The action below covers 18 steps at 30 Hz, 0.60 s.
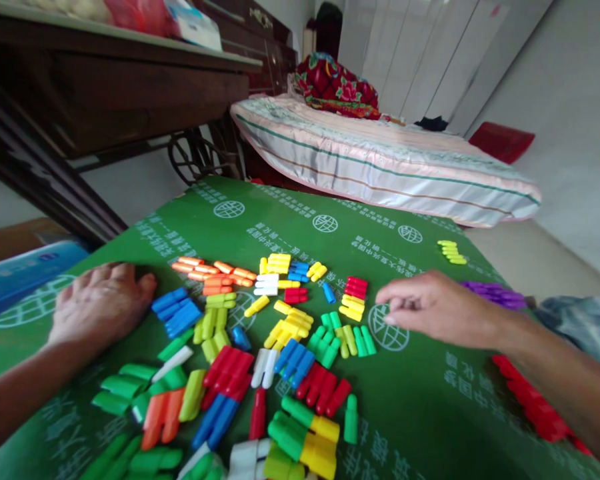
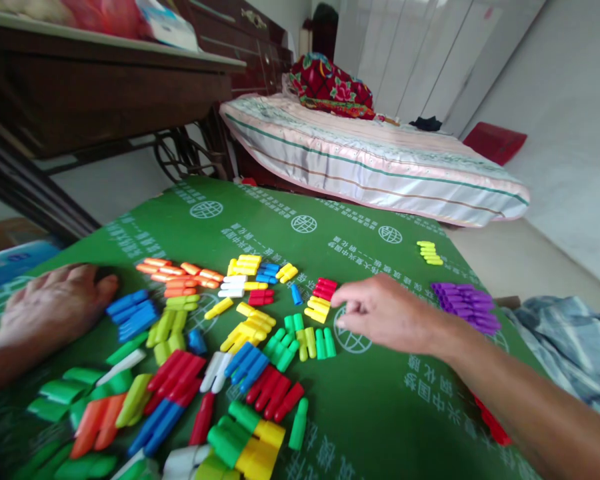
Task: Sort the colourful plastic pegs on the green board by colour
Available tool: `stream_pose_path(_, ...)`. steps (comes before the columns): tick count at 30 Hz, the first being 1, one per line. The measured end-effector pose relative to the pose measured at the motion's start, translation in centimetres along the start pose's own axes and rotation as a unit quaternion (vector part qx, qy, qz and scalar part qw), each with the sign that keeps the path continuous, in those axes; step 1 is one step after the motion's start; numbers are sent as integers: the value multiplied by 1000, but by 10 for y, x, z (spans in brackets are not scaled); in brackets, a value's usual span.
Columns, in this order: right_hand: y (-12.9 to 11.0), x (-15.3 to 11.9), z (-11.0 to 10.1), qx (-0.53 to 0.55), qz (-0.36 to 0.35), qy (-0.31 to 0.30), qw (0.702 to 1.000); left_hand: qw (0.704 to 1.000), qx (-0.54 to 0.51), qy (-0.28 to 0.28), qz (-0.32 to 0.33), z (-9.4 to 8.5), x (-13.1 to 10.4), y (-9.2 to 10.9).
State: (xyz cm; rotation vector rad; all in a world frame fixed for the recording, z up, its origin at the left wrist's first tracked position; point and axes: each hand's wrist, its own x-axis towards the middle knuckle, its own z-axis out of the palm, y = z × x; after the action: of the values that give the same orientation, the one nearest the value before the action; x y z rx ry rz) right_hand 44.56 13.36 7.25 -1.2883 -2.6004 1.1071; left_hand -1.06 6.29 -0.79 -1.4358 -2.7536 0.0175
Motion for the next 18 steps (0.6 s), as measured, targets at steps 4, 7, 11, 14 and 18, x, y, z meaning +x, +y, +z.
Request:
stream_pose_path(4,-28,-9,41,-152,-124,-76,978,1000,11,-12,0,-5,-6,5)
stream_pose_path(7,-36,-7,55,-221,-115,-76,965,1000,4,-8,7,-6,-9,7)
stream_pose_path(11,-36,6,62,-287,-23,-33,957,1000,3,-2,9,-4,-8,6)
stream_pose_path(14,-36,16,69,-311,6,-53,949,1000,6,-1,8,-3,-7,4)
stream_pose_path(18,-38,18,76,-307,2,-55,950,1000,9,-6,10,-3,-5,2)
